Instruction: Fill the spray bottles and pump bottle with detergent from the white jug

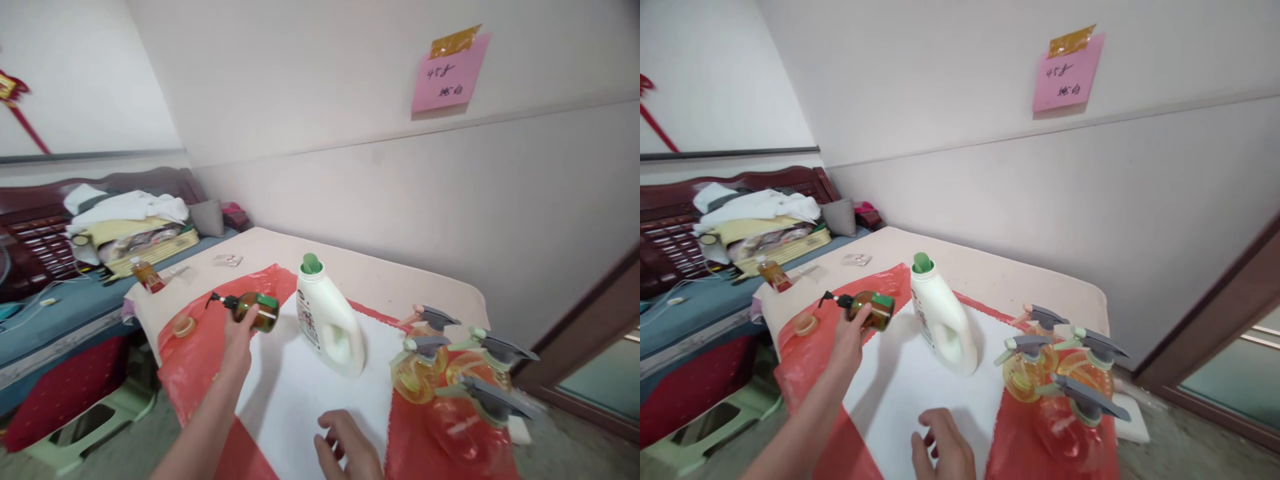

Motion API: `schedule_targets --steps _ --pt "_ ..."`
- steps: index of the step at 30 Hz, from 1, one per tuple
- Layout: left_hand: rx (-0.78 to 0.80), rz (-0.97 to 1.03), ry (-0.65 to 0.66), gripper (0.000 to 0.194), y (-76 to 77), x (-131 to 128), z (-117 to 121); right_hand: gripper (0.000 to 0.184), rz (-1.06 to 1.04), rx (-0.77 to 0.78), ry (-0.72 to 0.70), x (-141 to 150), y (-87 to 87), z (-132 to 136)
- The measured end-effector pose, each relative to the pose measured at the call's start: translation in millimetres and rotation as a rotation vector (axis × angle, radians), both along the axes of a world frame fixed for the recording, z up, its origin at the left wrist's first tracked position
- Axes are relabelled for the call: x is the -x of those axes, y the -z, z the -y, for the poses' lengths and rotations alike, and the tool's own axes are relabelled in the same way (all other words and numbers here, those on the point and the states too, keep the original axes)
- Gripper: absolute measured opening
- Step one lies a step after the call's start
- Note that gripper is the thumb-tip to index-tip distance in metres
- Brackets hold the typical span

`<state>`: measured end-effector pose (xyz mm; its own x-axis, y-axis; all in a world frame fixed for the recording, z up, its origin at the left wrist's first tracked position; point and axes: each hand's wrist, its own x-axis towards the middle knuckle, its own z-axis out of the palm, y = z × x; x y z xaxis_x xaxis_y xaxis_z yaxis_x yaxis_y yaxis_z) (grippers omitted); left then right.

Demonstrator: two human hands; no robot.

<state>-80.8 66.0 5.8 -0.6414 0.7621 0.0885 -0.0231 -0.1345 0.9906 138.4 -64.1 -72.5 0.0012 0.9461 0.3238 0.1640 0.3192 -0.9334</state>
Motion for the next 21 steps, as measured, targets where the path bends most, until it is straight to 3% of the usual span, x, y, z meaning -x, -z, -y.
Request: schedule_targets --steps 2,3,6,10,14,17,21 --pt "-0.013 0.077 0.104 0.054 -4.6 -13 30 0.024 -0.281 0.385 -0.148 -5 -7.1 -2" --pt "-0.01 0.103 0.164 0.056 -8.4 -20 42 0.031 -0.36 0.496 -0.187 -7 -10.9 -4" --pt "-0.042 0.157 0.386 0.06 -24.5 -39 69 0.045 -0.556 0.663 -0.208 -12 -20.7 -8" --pt "-0.069 0.189 0.751 0.061 -36.8 -59 88 0.067 -1.007 0.907 -0.31 -13 -24.7 -10" --pt "-0.086 0.277 0.901 0.064 -23.9 -76 94 0.061 -1.175 1.014 -0.415 -11 -22.5 -9" --pt "-0.048 0.341 0.912 0.068 -13.5 -85 93 0.048 -1.189 1.009 -0.379 -13 -24.6 -8" --pt "0.041 0.357 0.971 0.083 -10.5 -85 92 0.041 -1.264 0.998 -0.32 -20 -28.7 -8"
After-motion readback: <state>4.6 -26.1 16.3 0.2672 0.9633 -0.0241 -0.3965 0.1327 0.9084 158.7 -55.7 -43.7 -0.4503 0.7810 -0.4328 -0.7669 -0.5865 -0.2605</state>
